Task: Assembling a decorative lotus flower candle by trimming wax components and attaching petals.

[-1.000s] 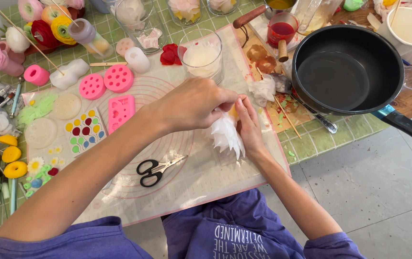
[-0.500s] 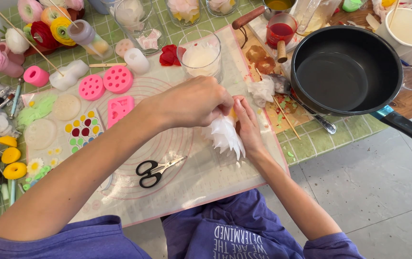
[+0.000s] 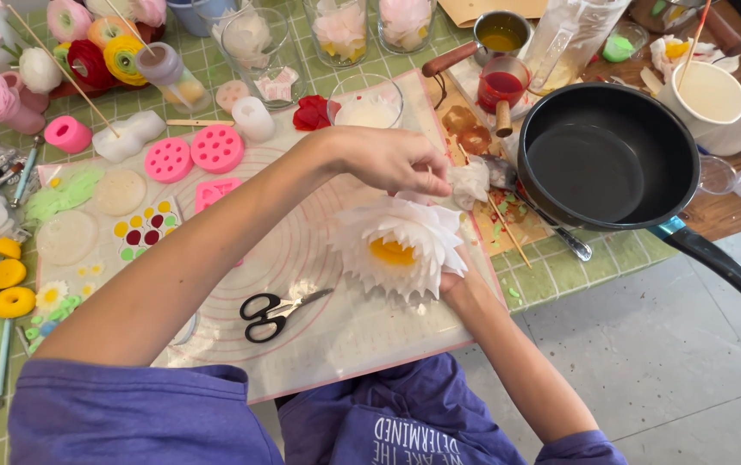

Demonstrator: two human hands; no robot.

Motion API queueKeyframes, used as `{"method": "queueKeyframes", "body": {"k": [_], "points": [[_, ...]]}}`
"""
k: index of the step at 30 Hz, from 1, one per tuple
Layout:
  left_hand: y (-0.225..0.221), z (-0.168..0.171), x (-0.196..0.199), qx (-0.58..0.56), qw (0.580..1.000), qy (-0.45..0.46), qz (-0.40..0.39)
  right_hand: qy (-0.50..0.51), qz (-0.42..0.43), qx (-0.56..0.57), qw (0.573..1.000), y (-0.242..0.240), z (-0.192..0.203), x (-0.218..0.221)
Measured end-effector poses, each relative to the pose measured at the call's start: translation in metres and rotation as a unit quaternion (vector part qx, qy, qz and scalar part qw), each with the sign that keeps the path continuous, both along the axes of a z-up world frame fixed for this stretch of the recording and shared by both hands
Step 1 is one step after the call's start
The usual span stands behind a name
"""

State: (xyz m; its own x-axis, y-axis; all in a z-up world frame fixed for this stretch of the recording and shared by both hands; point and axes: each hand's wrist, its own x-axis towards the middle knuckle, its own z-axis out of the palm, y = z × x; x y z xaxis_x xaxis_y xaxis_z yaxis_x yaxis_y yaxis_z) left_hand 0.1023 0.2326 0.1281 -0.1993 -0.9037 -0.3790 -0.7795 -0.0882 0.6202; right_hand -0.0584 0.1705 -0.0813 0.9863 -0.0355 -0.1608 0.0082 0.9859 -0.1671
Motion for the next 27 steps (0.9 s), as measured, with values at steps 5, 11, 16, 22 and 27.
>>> {"method": "queueKeyframes", "body": {"k": [5, 11, 16, 22, 27], "points": [[-0.002, -0.009, 0.010, 0.030, 0.989, 0.118, 0.089, 0.006, 0.037, -0.006, 0.999, -0.001, 0.003, 0.000], [0.000, -0.020, 0.017, 0.016, 0.983, 0.148, 0.106, 0.006, 0.016, -0.011, 1.000, -0.006, -0.022, 0.005], [0.004, -0.025, 0.018, -0.002, 0.981, 0.144, 0.131, 0.001, 0.005, -0.025, 1.000, -0.006, -0.018, 0.007], [0.014, -0.021, 0.015, -0.009, 0.973, 0.157, 0.168, -0.006, -0.010, -0.040, 0.999, 0.001, 0.005, 0.009], [0.022, -0.025, 0.024, 0.015, 0.948, 0.199, 0.246, -0.052, -0.040, -0.066, 0.996, 0.017, 0.057, 0.009]]}}
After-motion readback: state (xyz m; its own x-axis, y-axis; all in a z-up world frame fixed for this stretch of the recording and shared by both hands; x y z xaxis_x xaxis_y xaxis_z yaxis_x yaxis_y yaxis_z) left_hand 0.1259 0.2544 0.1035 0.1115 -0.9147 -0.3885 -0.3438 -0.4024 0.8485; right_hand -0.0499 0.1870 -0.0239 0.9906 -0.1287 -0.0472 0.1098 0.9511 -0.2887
